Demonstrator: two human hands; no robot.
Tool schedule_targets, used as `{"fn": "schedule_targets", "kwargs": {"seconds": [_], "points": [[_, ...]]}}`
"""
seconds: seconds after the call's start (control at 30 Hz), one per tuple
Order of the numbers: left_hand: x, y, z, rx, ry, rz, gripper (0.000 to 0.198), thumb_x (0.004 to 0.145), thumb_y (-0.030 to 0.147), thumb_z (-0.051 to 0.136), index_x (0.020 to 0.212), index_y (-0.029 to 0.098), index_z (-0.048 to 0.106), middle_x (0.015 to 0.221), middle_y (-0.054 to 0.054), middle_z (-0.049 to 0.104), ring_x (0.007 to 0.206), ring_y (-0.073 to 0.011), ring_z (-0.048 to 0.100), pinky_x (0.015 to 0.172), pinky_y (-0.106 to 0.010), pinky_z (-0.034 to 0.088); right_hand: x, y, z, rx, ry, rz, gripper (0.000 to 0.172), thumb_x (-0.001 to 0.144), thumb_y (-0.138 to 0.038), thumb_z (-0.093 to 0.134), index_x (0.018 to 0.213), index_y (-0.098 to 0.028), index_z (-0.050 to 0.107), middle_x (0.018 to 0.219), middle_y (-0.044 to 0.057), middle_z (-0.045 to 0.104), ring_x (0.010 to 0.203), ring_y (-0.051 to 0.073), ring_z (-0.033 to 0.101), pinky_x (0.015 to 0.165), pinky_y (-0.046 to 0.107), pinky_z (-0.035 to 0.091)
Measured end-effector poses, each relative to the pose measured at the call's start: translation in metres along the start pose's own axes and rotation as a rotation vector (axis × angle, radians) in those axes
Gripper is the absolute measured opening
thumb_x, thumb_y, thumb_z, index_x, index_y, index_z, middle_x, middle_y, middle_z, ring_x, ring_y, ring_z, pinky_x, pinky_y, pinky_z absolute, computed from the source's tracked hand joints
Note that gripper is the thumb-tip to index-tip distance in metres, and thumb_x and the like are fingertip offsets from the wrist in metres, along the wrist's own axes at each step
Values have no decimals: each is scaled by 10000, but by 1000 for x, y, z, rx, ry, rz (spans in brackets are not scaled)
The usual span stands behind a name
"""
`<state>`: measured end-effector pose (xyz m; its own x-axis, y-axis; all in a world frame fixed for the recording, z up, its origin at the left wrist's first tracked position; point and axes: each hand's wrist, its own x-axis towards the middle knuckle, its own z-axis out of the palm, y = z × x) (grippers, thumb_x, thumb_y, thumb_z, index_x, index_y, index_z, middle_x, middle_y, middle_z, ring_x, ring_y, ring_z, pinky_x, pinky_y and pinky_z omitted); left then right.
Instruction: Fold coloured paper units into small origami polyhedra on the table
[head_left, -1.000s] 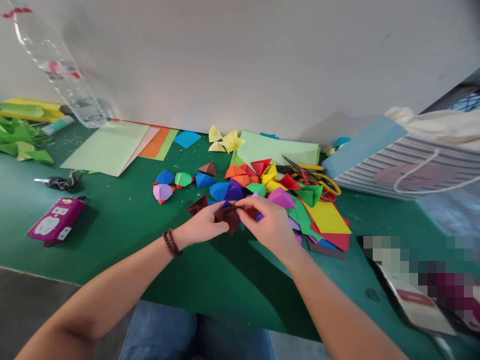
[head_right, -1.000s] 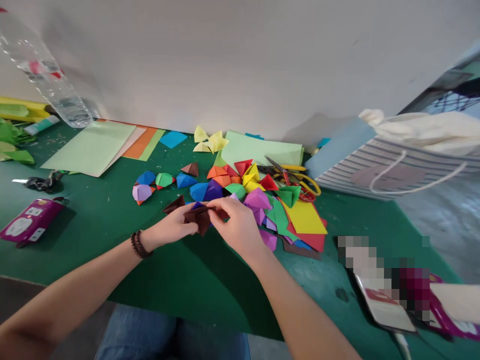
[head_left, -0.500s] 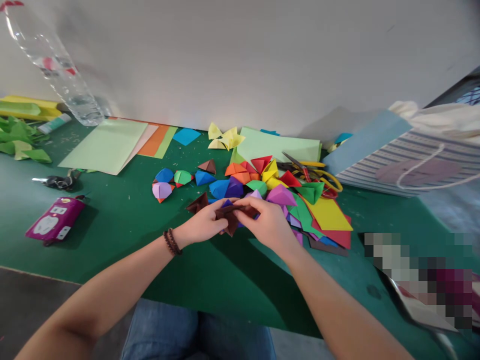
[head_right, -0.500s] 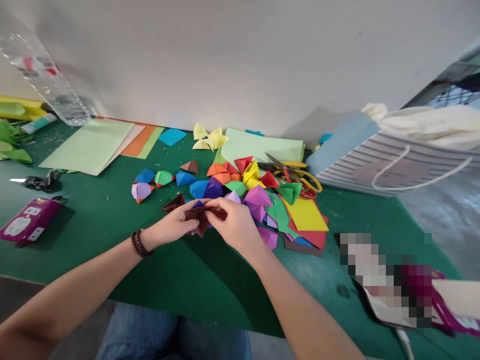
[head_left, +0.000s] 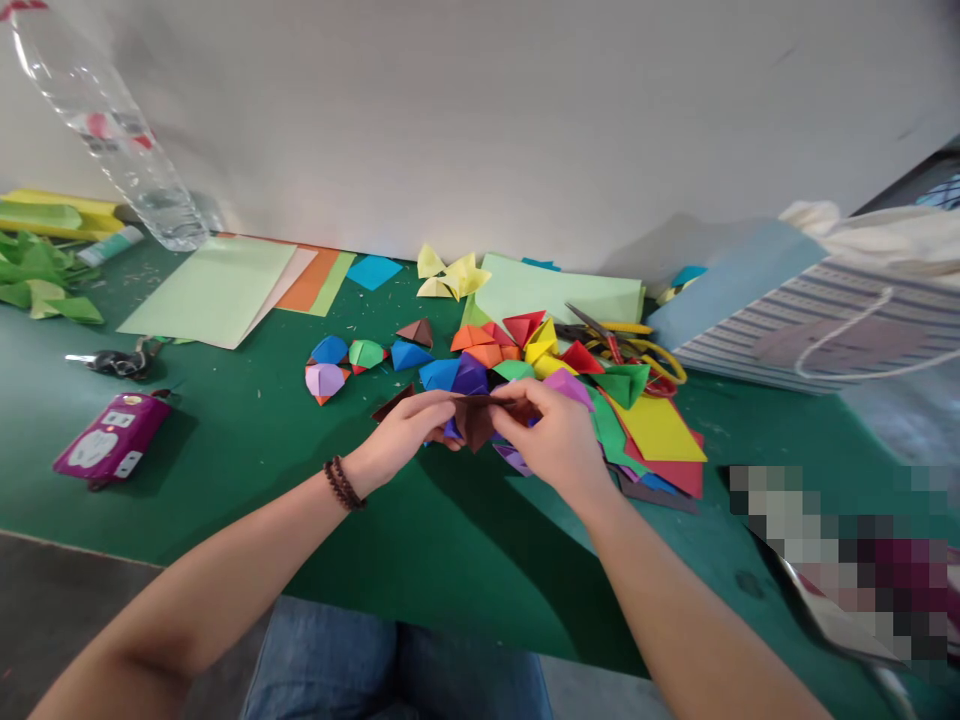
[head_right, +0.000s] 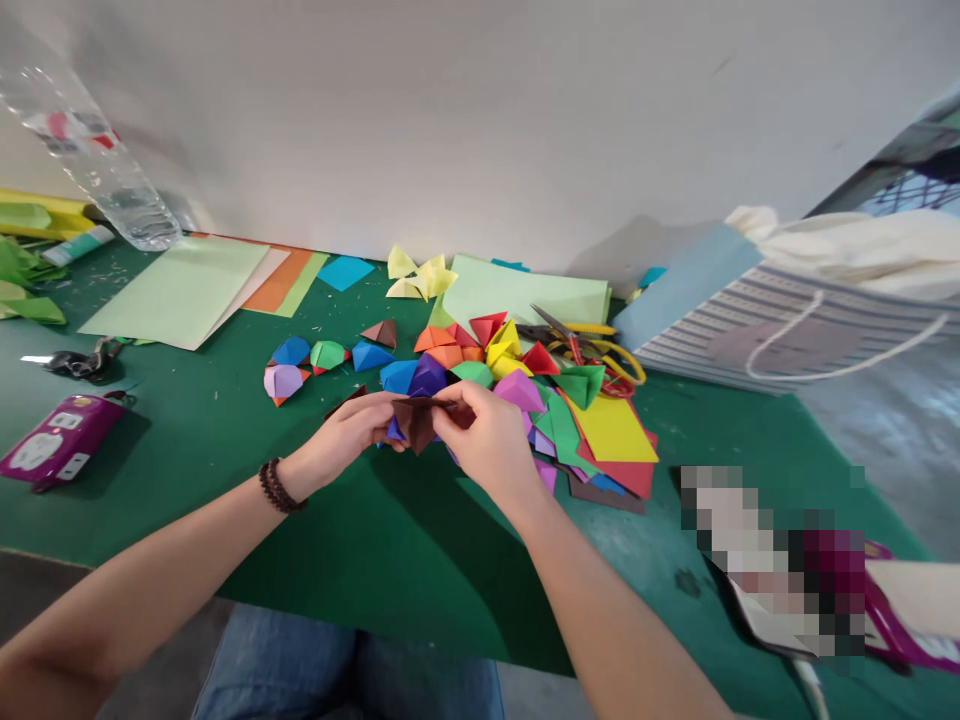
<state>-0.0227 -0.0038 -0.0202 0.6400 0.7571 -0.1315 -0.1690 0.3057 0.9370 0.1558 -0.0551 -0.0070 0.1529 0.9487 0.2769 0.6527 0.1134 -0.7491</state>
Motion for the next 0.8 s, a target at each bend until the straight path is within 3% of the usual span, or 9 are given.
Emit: {"fn": "schedule_targets", "kwargs": {"seconds": [0.13, 0.43, 0.6, 0.7, 0.8], "points": [[-3, 3, 4, 122, 23, 23, 300, 651, 110, 644, 950, 122, 616, 807, -16, 641, 690, -106, 598, 675, -250, 494, 0, 0, 2, 4, 8, -2, 87, 767, -269, 610, 808, -206, 654, 708, 16, 687, 621, 160, 628, 596, 279, 509], [-4, -2, 7, 245, 71, 105, 268, 686, 74, 596, 948, 132, 584, 782, -3, 615, 682, -102, 600, 650, -234, 494, -2, 1, 5, -2, 42, -64, 72, 785, -265, 611, 809, -204, 641, 712, 16, 679, 616, 157, 621, 576, 275, 504], [-9, -4, 8, 534, 209, 376, 225, 785, 209, 620, 1001, 149, 601, 845, -40, 633, 681, -114, 581, 617, -245, 502, -6, 3, 10, -47, 146, -272, 36, 834, -232, 600, 848, -218, 630, 745, 13, 685, 634, 154, 628, 597, 283, 513], [-13, -4, 7, 732, 261, 599, 172, 783, 141, 598, 951, 166, 625, 882, -47, 631, 712, -118, 577, 632, -247, 511, -8, 4, 13, -60, 190, -393, 54, 841, -190, 603, 876, -228, 621, 769, 11, 683, 684, 159, 646, 627, 287, 519], [-15, -5, 6, 800, 255, 732, 264, 761, 71, 568, 992, 185, 625, 956, -55, 637, 809, -136, 616, 666, -252, 536, -10, 4, 13, -58, 213, -466, 107, 830, -147, 615, 885, -239, 615, 761, 4, 671, 701, 160, 649, 629, 289, 519]]}}
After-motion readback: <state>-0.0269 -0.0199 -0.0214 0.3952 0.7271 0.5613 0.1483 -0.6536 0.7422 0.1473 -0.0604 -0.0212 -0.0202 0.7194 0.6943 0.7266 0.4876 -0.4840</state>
